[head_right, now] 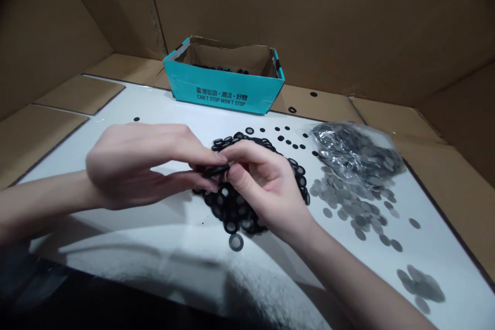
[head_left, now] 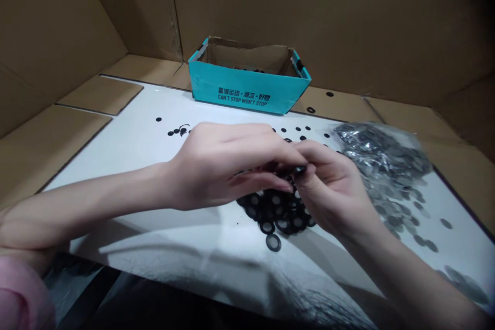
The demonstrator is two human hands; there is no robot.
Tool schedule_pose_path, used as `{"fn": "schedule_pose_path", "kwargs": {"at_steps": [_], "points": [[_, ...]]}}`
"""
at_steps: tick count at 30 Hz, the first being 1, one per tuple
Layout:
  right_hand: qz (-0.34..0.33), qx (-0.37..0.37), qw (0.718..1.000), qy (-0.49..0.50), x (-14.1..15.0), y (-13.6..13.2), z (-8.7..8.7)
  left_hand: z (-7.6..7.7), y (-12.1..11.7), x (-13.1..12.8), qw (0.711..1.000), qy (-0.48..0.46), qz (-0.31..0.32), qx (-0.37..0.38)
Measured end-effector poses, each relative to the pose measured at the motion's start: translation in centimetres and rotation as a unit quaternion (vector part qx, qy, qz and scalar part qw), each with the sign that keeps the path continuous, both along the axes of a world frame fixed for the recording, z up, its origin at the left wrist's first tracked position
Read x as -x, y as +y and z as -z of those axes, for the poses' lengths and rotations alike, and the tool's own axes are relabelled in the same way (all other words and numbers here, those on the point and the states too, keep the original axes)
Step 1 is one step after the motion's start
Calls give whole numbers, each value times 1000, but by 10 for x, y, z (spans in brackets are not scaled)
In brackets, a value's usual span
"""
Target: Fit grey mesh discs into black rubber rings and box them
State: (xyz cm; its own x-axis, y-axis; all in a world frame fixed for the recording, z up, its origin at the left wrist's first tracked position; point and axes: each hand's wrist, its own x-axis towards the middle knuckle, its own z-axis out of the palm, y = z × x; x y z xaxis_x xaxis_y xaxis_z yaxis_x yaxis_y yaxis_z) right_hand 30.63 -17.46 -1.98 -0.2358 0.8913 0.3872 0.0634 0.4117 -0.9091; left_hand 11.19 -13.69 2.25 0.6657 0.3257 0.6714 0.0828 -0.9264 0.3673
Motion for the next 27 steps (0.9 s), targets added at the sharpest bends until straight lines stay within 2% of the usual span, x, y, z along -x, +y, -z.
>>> {"fn": "schedule_pose_path", "kwargs": {"at_steps": [4,7,13,16,19,21,24,27], "points": [[-11,-13,1000,-5,-1,0,-2,-1,0,3,996,42,-54,-50],[-3,-24,999,-27,-2,0,-5,-1,3,5,994,46,-49,-82],[12,-39,998,-53,0,0,-10,3,4,2,998,3,-58,-16],[15,-38,998,-48,3,-1,-10,5,4,1,998,-28,-30,-47],[27,-48,996,-68,4,-2,-11,5,5,2,998,5,-29,-54],[52,-78,991,-92,4,-4,-12,5,7,3,998,21,-44,-27],[113,-159,972,-129,0,-7,-13,5,12,4,997,10,-45,58],[172,-249,934,-190,-5,-9,-15,4,15,5,982,29,19,184]]}}
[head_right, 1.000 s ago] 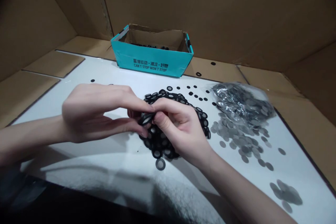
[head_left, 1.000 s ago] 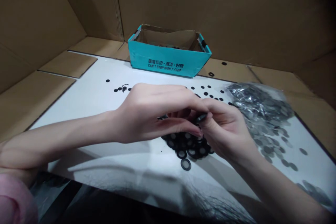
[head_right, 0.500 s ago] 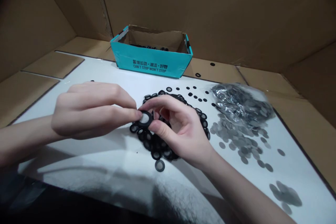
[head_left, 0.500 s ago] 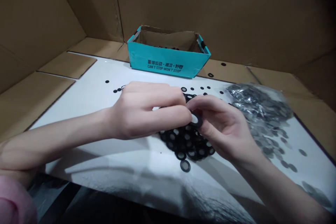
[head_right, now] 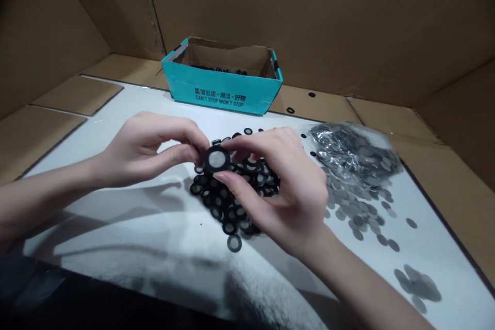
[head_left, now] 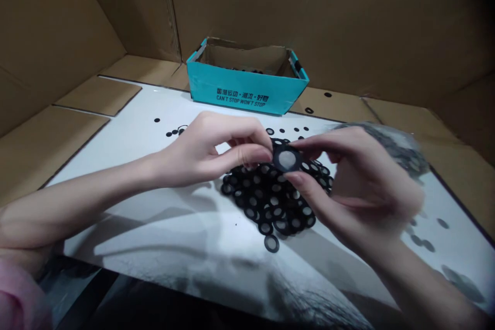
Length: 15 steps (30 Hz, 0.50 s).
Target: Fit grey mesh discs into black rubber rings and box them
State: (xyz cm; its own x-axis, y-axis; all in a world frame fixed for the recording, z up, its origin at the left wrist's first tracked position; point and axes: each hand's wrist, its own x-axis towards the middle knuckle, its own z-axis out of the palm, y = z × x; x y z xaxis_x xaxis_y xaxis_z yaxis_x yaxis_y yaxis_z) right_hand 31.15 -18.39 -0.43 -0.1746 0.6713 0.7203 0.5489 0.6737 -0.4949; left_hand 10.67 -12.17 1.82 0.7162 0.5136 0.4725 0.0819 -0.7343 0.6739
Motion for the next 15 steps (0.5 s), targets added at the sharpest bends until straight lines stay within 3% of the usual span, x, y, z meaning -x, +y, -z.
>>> {"fn": "schedule_pose_path", "kwargs": {"at_steps": [4,7,15], "points": [[38,-87,990,-105,0,-4,-9,1,2,0,985,10,76,156],[35,-118,983,-135,5,-6,-15,5,3,-2,971,-1,95,218],[36,-113,987,-105,13,-10,-14,17,6,-4,976,-31,94,192]]}}
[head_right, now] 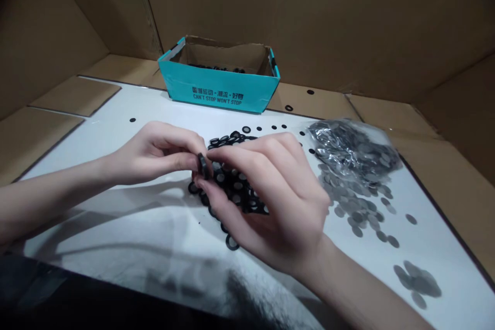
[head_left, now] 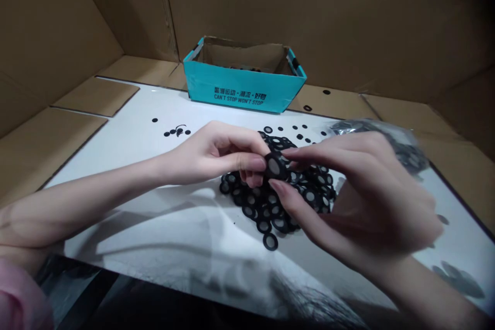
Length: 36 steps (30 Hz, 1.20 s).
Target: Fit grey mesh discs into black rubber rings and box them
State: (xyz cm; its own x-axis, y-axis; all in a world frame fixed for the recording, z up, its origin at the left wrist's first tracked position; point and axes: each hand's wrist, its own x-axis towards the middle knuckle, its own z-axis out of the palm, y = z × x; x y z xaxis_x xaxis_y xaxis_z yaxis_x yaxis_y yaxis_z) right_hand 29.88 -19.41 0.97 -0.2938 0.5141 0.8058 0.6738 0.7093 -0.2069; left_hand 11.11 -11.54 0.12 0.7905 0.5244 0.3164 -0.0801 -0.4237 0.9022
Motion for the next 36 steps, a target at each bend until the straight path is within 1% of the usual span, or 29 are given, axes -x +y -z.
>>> {"fn": "schedule_pose_path", "kwargs": {"at_steps": [3,7,13,16,19,25,30,33,36], "points": [[1,-4,1000,-2,1,-1,3,1,0,-1,999,-6,-14,-39],[9,-2,1000,6,2,0,5,1,-2,-2,990,-21,-36,-133],[3,56,997,47,3,0,7,1,-5,-4,962,-11,-90,-256],[-4,71,996,60,3,0,7,1,-7,-4,947,-1,-101,-304],[4,82,995,48,4,-1,7,1,-7,-4,943,5,-101,-316],[13,89,996,15,3,0,6,-1,-3,-2,955,1,-80,-286],[19,89,996,-13,0,3,4,-5,1,0,947,5,-75,-313],[12,95,995,5,1,5,6,-6,1,0,943,13,-74,-325],[1,112,993,37,3,5,9,-4,2,0,946,11,-66,-317]]}}
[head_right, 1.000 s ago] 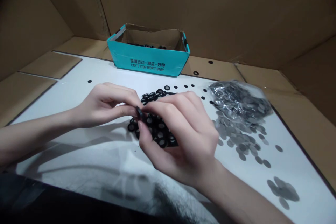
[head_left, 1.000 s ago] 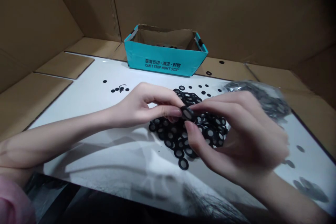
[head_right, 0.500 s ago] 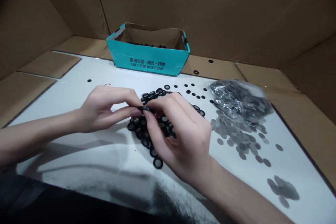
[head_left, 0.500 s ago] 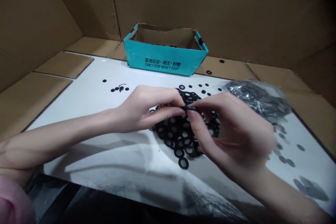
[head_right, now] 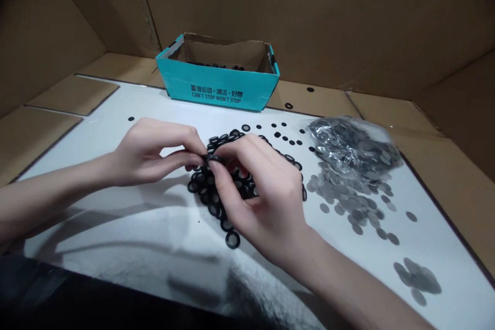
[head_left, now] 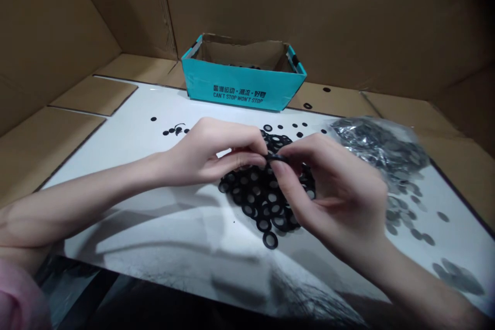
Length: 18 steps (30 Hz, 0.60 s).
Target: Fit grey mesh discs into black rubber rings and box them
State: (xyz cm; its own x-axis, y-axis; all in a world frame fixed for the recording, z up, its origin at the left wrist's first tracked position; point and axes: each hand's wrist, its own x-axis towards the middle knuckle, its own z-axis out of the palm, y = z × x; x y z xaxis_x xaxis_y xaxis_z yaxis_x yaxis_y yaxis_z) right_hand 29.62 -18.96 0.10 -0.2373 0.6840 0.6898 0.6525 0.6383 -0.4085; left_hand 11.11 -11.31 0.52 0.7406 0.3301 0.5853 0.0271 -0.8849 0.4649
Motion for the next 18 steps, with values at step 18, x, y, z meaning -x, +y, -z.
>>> {"fn": "schedule_pose_path", "kwargs": {"at_steps": [18], "points": [[11,-62,994,-84,0,0,1,-1,-3,1,996,33,-28,-76]]}}
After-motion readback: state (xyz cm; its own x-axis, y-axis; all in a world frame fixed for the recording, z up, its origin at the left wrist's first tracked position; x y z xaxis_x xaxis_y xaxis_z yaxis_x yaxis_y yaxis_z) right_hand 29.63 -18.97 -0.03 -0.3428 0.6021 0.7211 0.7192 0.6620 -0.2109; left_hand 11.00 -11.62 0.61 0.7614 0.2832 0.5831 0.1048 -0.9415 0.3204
